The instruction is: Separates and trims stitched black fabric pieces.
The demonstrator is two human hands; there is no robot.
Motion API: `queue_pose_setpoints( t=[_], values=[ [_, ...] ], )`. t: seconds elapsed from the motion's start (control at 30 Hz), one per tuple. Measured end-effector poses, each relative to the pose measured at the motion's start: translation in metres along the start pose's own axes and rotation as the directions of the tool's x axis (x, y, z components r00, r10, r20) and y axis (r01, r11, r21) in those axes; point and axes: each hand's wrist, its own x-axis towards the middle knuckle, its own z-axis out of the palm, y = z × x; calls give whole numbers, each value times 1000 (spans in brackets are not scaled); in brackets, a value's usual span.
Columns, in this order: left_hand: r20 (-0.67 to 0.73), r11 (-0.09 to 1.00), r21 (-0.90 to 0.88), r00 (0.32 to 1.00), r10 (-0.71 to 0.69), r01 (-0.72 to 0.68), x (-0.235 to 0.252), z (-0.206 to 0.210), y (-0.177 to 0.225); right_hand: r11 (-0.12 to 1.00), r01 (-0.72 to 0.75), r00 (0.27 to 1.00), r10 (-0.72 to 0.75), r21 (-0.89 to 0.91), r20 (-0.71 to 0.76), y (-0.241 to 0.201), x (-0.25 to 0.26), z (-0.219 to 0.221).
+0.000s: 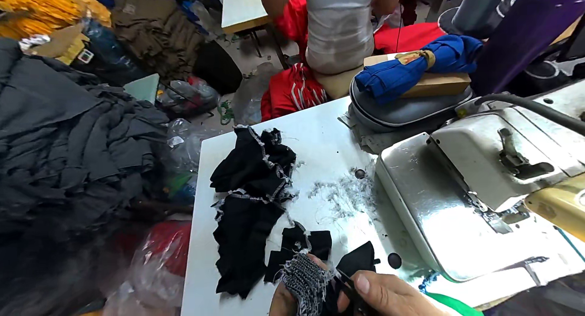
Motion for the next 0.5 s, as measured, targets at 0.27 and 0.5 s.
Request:
queue_pose_setpoints(
  t=[0.27,0.5],
  values=[
    [4,998,52,999,-42,42,2,4,7,999,-24,1000,24,42,-4,-1,2,1],
    [30,995,71,997,-73,71,1,-5,2,935,79,986,-21,346,-167,-2,7,-5]
  ],
)
